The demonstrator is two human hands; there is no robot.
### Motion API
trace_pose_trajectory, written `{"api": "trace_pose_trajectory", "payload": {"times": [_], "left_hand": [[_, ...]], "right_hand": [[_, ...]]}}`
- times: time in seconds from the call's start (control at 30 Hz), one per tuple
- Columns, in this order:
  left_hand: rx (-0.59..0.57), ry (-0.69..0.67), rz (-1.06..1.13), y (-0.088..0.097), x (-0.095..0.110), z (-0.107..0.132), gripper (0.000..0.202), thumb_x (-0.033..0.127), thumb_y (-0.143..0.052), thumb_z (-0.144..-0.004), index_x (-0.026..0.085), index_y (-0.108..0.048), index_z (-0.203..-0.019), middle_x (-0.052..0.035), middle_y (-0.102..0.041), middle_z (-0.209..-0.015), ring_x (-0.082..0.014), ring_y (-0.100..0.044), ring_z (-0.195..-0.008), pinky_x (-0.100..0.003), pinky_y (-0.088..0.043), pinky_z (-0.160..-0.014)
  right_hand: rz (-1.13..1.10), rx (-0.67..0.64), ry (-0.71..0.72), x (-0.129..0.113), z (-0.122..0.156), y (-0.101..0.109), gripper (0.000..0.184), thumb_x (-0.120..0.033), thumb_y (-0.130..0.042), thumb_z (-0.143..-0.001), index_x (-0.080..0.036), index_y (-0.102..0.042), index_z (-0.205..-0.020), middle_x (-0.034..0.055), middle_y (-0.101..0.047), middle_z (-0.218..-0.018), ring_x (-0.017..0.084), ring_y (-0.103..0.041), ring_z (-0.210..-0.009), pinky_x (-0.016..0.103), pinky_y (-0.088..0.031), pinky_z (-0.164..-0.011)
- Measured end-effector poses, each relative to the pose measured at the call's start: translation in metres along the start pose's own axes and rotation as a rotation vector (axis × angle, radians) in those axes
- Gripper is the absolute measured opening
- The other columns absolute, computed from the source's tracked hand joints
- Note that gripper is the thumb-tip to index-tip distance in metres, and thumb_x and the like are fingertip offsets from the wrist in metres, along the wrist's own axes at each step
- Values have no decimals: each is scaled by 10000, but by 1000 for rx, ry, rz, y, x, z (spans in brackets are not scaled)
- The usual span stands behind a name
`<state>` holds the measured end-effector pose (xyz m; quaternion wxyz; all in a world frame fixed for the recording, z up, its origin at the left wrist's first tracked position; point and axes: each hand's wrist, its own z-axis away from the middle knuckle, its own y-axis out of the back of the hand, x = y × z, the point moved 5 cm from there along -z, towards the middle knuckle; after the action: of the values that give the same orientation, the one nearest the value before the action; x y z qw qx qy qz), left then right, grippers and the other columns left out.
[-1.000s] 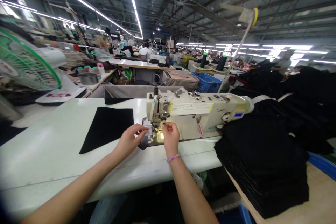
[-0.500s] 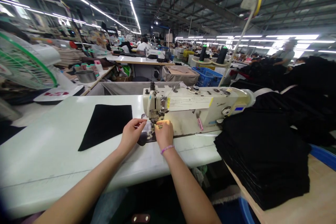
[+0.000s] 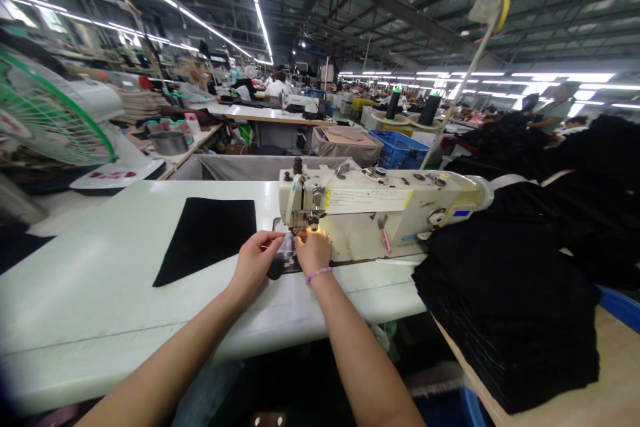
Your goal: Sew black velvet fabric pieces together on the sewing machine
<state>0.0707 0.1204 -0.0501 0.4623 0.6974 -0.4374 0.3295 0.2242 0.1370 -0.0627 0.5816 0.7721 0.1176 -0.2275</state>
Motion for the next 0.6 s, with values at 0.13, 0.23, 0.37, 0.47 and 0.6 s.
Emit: {"api": "trace_pose_trajectory", "payload": {"times": [0.13, 0.23, 0.37, 0.47, 0.6], "left_hand": [[-2, -3, 1, 0, 1, 0, 259, 379, -574, -818, 203, -761, -839, -60, -738, -832, -221, -669, -759, -339, -521, -727], [-4, -10, 1, -1, 3, 0, 263, 387, -572, -822, 202, -759, -835, -59, -734, -819, -220, -664, -752, -341, -518, -727], [-5, -26, 1, -1, 5, 0, 248, 372, -573, -826, 208, -758, -833, -53, -726, -815, -217, -658, -747, -339, -510, -713], [0, -40, -2, -1, 5, 0, 227, 351, -579, -823, 212, -759, -826, -44, -709, -784, -210, -649, -719, -332, -500, -686], [21, -70, -5, 2, 8, 0, 206, 335, -591, -820, 212, -756, -811, -34, -689, -760, -196, -631, -691, -315, -487, -655]], "right_hand": [[60, -37, 36, -2, -1, 0, 179, -286, -585, -921, -174, -719, -961, 119, -731, -1010, 239, -660, -1015, 310, -453, -851], [102, -70, 77, -3, -3, 1, 196, -294, -572, -952, -152, -705, -972, 103, -731, -982, 225, -674, -977, 331, -476, -856], [159, -104, 169, -6, -4, 3, 217, -343, -581, -983, -150, -679, -990, 53, -715, -1021, 198, -672, -940, 400, -504, -895], [203, -99, 218, -8, -2, 4, 204, -301, -553, -997, -140, -678, -1009, 78, -707, -1054, 204, -672, -941, 386, -500, -887], [248, -82, 253, -12, 1, 3, 215, -248, -513, -996, -125, -690, -999, 155, -704, -1052, 236, -678, -931, 338, -478, -826]]}}
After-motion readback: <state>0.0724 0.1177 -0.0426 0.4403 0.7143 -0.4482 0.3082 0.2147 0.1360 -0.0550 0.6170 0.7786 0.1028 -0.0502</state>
